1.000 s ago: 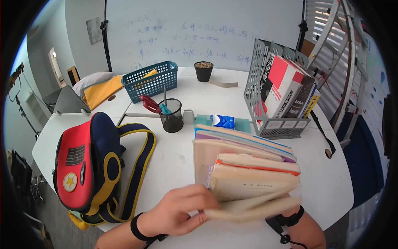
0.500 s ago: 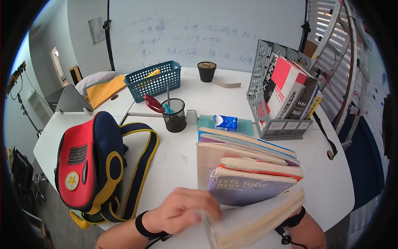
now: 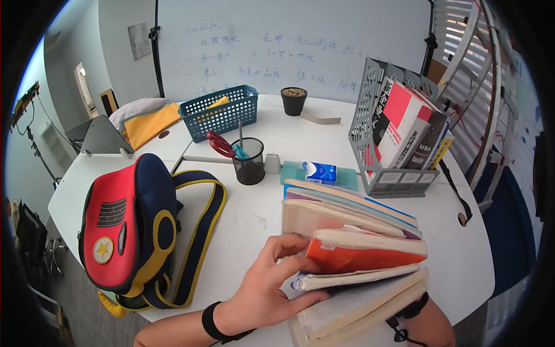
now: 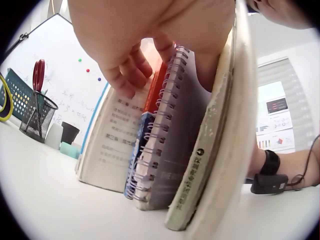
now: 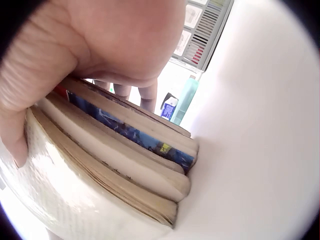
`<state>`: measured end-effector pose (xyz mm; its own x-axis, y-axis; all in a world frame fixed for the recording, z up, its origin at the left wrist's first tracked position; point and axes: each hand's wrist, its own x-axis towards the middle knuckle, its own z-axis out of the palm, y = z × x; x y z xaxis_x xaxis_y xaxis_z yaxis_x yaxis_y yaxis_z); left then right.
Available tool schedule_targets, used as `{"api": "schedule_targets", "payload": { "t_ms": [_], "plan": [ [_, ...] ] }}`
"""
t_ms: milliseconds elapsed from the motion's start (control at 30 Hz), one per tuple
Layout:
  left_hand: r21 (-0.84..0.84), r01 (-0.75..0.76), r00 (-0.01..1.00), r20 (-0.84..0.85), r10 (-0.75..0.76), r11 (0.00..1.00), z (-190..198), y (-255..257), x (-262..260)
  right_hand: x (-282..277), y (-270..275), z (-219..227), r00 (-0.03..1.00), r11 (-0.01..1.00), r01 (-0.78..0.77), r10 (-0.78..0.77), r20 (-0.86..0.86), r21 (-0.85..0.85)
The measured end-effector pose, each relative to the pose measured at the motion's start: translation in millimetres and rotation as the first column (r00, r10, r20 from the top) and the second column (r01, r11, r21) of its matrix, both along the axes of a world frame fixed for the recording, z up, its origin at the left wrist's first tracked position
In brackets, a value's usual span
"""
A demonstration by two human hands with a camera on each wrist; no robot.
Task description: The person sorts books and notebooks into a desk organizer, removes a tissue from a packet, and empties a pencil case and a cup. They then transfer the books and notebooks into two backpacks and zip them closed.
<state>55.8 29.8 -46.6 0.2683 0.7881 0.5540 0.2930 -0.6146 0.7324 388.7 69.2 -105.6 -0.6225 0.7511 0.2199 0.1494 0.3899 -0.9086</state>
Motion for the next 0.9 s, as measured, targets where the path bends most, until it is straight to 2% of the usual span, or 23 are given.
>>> {"api": "schedule_targets", "payload": {
  "t_ms": [67, 100, 133, 167, 200, 233, 267, 300, 333, 400, 433, 533, 567, 667, 700, 733, 800, 833, 867, 900],
  "plan": [
    [-0.056, -0.022, 1.000, 0.014, 0.023, 0.998, 6, -5, 6, 2, -2, -5, 1.000, 1.000, -0.005, 0.005, 0.017, 0.019],
    [-0.190, 0.046, 0.966, 0.260, 0.005, 0.981, 0, -6, 12, 4, -4, -8, 1.000, 1.000, -0.006, 0.006, 0.025, 0.028],
    [-0.300, 0.143, 0.872, 0.489, 0.023, 0.943, -3, -7, 15, 6, -11, -16, 0.999, 0.999, -0.008, 0.007, 0.033, 0.037],
    [-0.496, 0.164, 0.963, 0.268, -0.029, 0.853, 0, -6, -2, -20, -4, -4, 0.999, 0.999, -0.011, 0.009, 0.041, 0.047],
    [-0.494, 0.162, 0.963, 0.267, -0.028, 0.854, 2, -7, -5, -61, 8, 9, 0.999, 0.998, -0.014, 0.011, 0.049, 0.059],
    [-0.312, 0.024, 0.999, -0.029, -0.035, 0.950, 5, -8, -7, -84, 15, 19, 0.998, 0.997, -0.017, 0.013, 0.058, 0.072],
    [-0.085, -0.055, 0.949, -0.315, 0.025, 0.995, 6, -9, -9, -61, 16, 14, 0.998, 0.996, -0.020, 0.014, 0.068, 0.082],
    [0.070, -0.097, 0.945, -0.307, 0.114, 0.993, 9, -9, -10, -32, 8, 2, 0.997, 0.996, -0.023, 0.016, 0.078, 0.092],
    [0.070, -0.099, 0.945, -0.306, 0.116, 0.993, 11, -6, -11, -14, 2, -7, 0.996, 0.995, -0.027, 0.018, 0.089, 0.101],
    [0.220, -0.162, 0.968, -0.152, 0.198, 0.962, 17, 1, -13, -16, 5, -7, 0.994, 0.992, -0.034, 0.021, 0.109, 0.121],
    [0.106, -0.090, 0.996, 0.003, 0.090, 0.990, 6, 6, -15, -17, 6, -7, 0.993, 0.991, -0.038, 0.022, 0.119, 0.130],
    [0.025, -0.024, 0.997, 0.069, 0.023, 0.999, 5, 11, -19, -18, 9, -7, 0.990, 0.986, -0.040, 0.017, 0.141, 0.164],
    [0.088, -0.015, 1.000, 0.001, 0.015, 0.996, 4, 12, -22, -17, 10, -8, 0.989, 0.984, -0.041, 0.015, 0.149, 0.174],
    [0.024, -0.054, 0.997, 0.059, 0.053, 0.998, -5, 13, -23, -13, 8, -11, 0.986, 0.980, -0.043, 0.011, 0.164, 0.194],
    [0.121, -0.109, 0.992, -0.047, 0.115, 0.987, -5, 16, -24, -12, 4, -9, 0.993, 0.990, -0.032, 0.016, 0.118, 0.134],
    [0.120, -0.112, 0.992, -0.046, 0.118, 0.986, -8, 16, -23, -11, 2, -8, 0.997, 0.997, -0.028, 0.022, 0.072, 0.072],
    [-0.080, -0.032, 0.994, 0.106, 0.041, 0.996, -14, 17, -20, -15, 2, -5, 0.996, 0.993, -0.036, 0.027, 0.081, 0.109],
    [-0.035, -0.048, 0.998, 0.030, 0.049, 0.998, -10, 16, -21, -17, 1, -3, 0.996, 0.989, -0.040, 0.027, 0.091, 0.146],
    [-0.034, -0.047, 0.998, 0.030, 0.048, 0.998, -10, 16, -21, -18, 1, -1, 0.995, 0.982, -0.045, 0.027, 0.100, 0.183],
    [-0.016, -0.068, 0.992, 0.106, 0.070, 0.998, -10, 16, -21, -18, 1, 0, 0.995, 0.982, -0.045, 0.027, 0.101, 0.183]
  ]
}}
